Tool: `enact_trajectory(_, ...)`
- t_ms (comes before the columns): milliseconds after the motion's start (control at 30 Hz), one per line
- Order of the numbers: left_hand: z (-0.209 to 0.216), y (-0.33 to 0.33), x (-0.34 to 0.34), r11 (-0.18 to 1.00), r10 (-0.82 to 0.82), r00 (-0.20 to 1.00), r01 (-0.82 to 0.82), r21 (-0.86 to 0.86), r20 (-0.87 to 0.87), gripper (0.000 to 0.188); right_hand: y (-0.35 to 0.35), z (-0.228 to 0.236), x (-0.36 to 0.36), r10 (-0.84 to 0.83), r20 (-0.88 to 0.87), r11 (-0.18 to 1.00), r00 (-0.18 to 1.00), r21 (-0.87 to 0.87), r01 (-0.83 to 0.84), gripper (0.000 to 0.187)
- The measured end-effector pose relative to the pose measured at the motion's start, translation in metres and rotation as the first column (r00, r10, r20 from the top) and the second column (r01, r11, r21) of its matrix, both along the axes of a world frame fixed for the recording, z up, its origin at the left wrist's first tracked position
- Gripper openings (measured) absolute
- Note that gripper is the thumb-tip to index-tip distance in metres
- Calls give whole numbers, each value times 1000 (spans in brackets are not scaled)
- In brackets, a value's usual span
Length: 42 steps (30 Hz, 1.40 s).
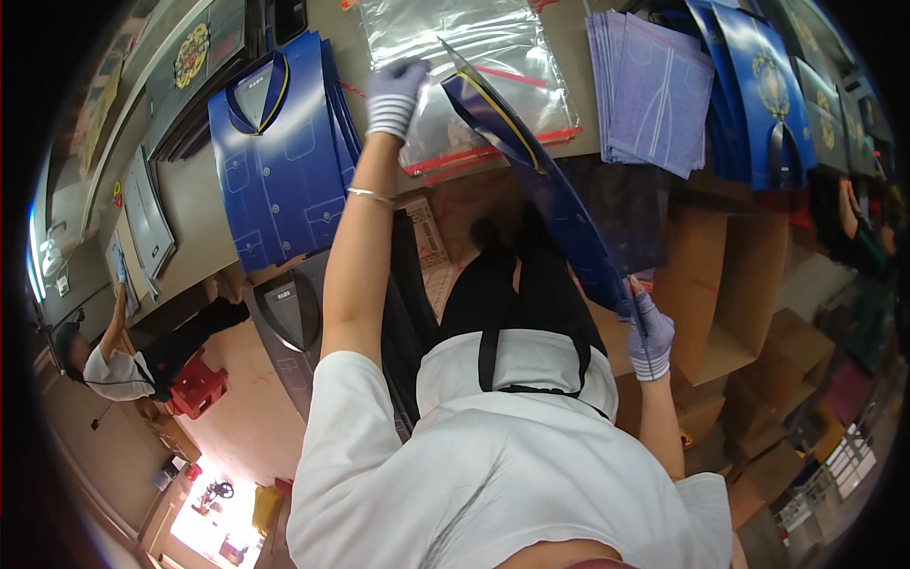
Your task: The person repeatedly places blue shirts into clear plastic bags, seals them, and stacks the packaged items on a table. The process is performed one at a time in a repetitive loop.
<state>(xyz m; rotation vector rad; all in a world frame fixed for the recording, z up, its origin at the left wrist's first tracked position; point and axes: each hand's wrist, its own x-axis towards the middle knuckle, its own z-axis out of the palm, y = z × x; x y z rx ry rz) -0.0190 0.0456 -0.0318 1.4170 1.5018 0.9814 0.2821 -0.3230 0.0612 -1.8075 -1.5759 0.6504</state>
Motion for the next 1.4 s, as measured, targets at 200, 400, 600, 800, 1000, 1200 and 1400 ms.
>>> enact_trajectory(200,64,-1,0,965,-80,993,98,242,-81,24,-17,17,44,-418,-314,908,853,-179,379,35)
enact_trajectory(400,-6,-24,19,903,-380,922,354,-245,-70,17,-39,78,108,-537,-704,843,465,-467,267,46)
enact_trajectory(600,-46,-26,37,878,-479,804,446,-174,-352,20,19,54,90,-573,-618,693,538,-716,-84,32)
enact_trajectory(800,-1,-31,35,870,-382,813,476,125,-439,15,35,-68,99,-25,-499,985,866,-161,-64,14)
enact_trajectory(1000,57,-37,37,791,-170,817,447,417,-551,11,17,-66,100,-405,-701,844,587,-533,-55,7)
enact_trajectory(1200,37,-63,35,761,-303,722,576,298,-622,9,15,-25,82,-506,-797,847,329,-531,17,9)
enact_trajectory(1400,18,-76,29,874,-131,774,385,296,-619,29,-8,-51,73,-533,-818,845,218,-499,195,26)
